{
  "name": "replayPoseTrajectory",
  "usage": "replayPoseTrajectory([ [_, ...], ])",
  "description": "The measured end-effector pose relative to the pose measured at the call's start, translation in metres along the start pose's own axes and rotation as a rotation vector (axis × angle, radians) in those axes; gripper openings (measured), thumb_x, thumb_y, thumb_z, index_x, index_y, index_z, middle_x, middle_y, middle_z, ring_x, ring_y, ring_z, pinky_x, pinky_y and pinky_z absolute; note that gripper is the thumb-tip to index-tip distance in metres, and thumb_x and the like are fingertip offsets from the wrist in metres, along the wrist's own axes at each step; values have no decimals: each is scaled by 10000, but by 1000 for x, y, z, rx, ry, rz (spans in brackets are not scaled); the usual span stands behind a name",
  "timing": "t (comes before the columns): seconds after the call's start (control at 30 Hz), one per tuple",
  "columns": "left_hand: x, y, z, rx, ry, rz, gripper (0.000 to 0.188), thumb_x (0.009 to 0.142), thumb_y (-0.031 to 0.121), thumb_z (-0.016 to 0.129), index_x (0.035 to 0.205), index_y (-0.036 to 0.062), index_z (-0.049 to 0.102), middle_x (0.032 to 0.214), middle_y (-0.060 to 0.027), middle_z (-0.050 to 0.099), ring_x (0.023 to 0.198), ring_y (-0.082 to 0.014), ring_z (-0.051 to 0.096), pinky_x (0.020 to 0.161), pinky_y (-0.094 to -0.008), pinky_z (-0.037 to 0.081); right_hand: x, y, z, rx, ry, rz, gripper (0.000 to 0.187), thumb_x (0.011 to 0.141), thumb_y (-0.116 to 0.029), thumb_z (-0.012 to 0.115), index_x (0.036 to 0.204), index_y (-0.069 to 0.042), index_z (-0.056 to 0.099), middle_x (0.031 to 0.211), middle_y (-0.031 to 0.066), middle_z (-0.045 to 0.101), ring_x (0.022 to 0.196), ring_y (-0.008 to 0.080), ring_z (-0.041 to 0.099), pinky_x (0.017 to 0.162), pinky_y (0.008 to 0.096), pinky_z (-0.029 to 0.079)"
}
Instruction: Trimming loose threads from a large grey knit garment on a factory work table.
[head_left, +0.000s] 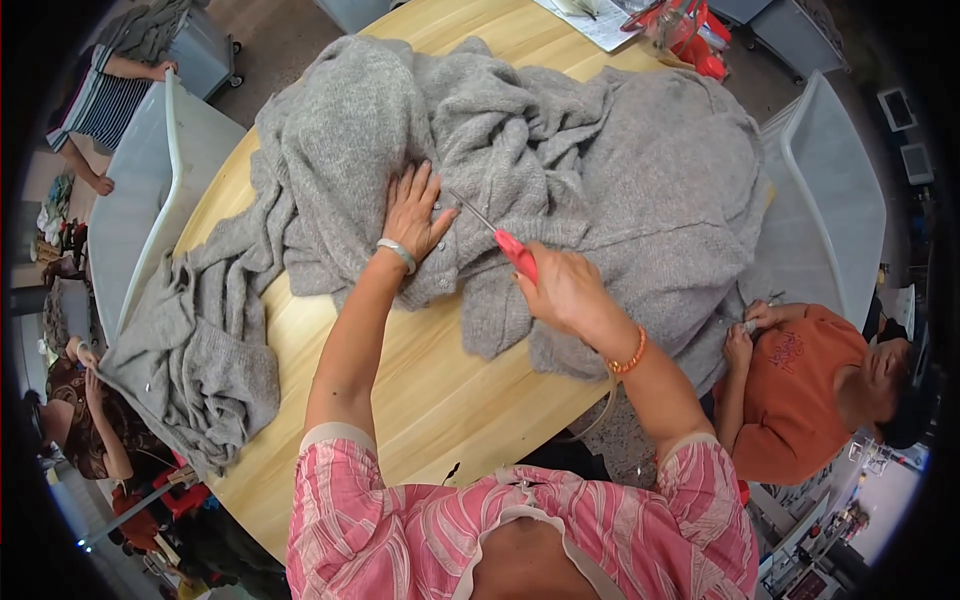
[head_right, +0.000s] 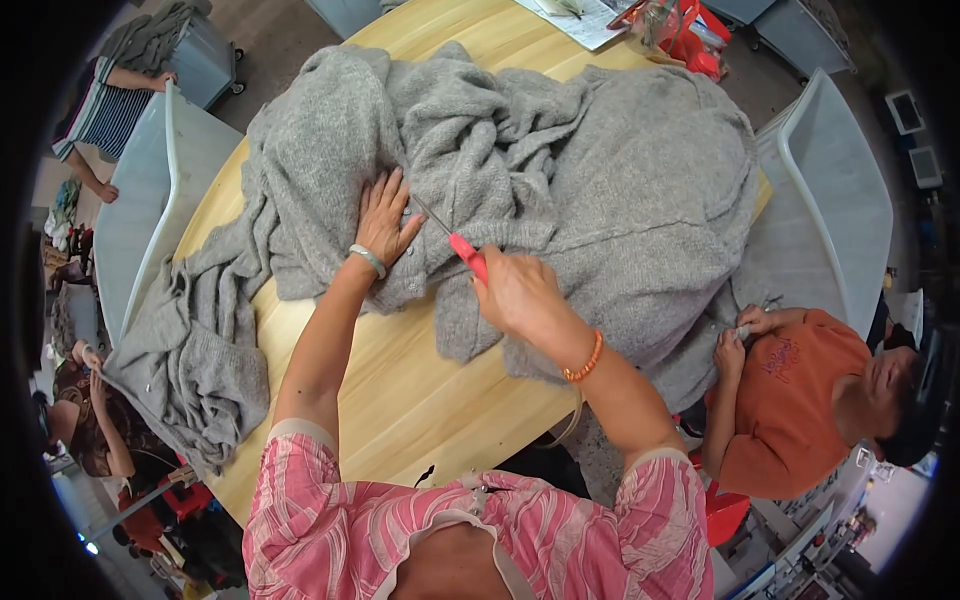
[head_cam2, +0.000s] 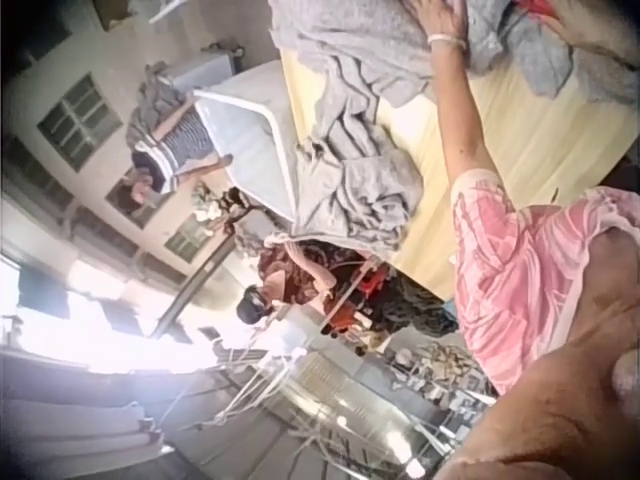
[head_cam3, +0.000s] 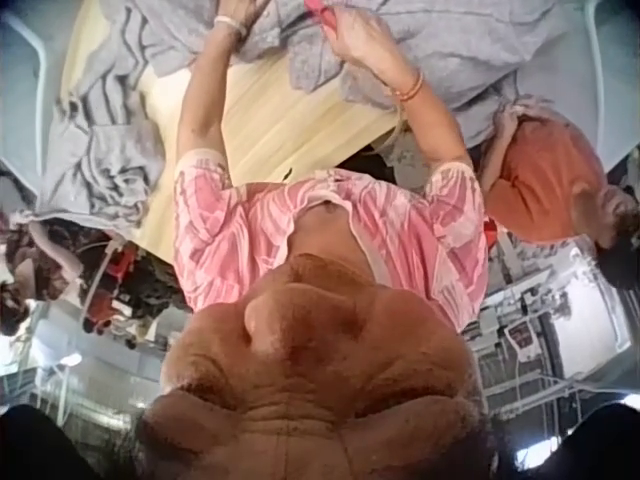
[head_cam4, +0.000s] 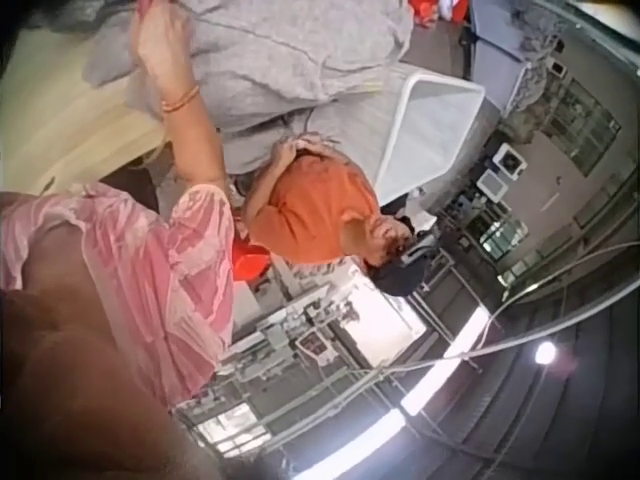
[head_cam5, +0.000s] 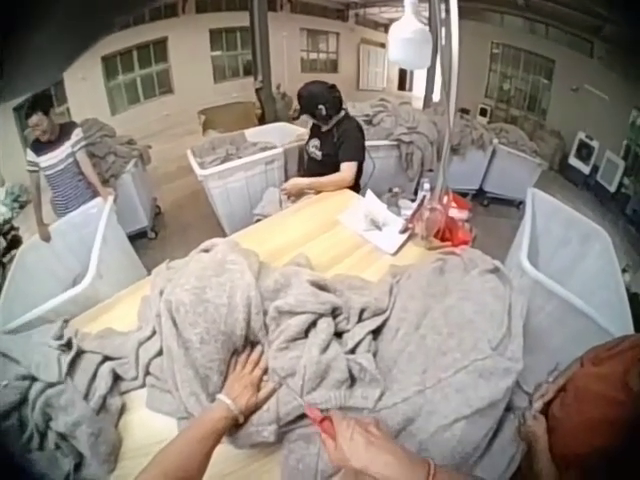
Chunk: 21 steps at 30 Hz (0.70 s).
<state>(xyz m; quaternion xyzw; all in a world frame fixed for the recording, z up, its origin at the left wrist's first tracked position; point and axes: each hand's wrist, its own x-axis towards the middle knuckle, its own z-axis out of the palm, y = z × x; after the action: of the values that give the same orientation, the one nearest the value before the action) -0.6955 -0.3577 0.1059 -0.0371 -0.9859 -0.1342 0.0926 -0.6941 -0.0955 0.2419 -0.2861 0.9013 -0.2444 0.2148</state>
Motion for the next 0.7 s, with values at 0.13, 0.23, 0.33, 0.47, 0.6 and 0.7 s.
replayPoseTrajectory([
  [0.13,-17,6,4,25,75,-9,616,836,352,555,1347,54,381,1451,-171,290,1338,-378,246,1104,-514,157,-15,4,15,-56,-137,-41,271,836,-236,586,980,-17,519,777,242,624,765,429,608,696,500,473],
  [0.23,-52,28,12,59,61,4,632,831,330,559,1361,47,361,1473,-166,251,1361,-369,210,1104,-533,140,-44,2,17,-58,-232,-13,266,840,-241,577,981,-22,522,781,239,626,766,426,611,699,498,472],
  [0.33,-87,41,21,27,22,-10,701,824,357,573,1395,42,314,1502,-158,190,1393,-344,150,1101,-557,117,-54,-3,23,-87,-281,14,270,844,-249,569,988,-24,526,783,239,628,766,421,614,705,498,471],
  [0.47,-102,45,22,7,3,-11,801,788,443,605,1399,29,295,1495,-176,201,1385,-355,169,1104,-539,123,-71,1,46,-117,-367,-14,272,844,-252,567,987,-23,530,783,244,626,768,412,619,702,498,471],
  [0.6,-121,49,23,-40,-34,-36,773,793,340,628,1416,49,277,1487,-140,238,1379,-305,202,1120,-482,150,-86,-2,45,-97,-409,-27,201,831,-184,563,897,5,542,749,234,631,735,416,625,663,492,483],
  [0.7,-144,52,23,-82,46,-82,674,786,163,624,1383,40,338,1445,-148,314,1327,-320,299,1101,-416,222,-82,-11,41,-92,-336,12,213,831,-189,567,904,9,545,758,239,631,743,419,626,666,493,485],
])
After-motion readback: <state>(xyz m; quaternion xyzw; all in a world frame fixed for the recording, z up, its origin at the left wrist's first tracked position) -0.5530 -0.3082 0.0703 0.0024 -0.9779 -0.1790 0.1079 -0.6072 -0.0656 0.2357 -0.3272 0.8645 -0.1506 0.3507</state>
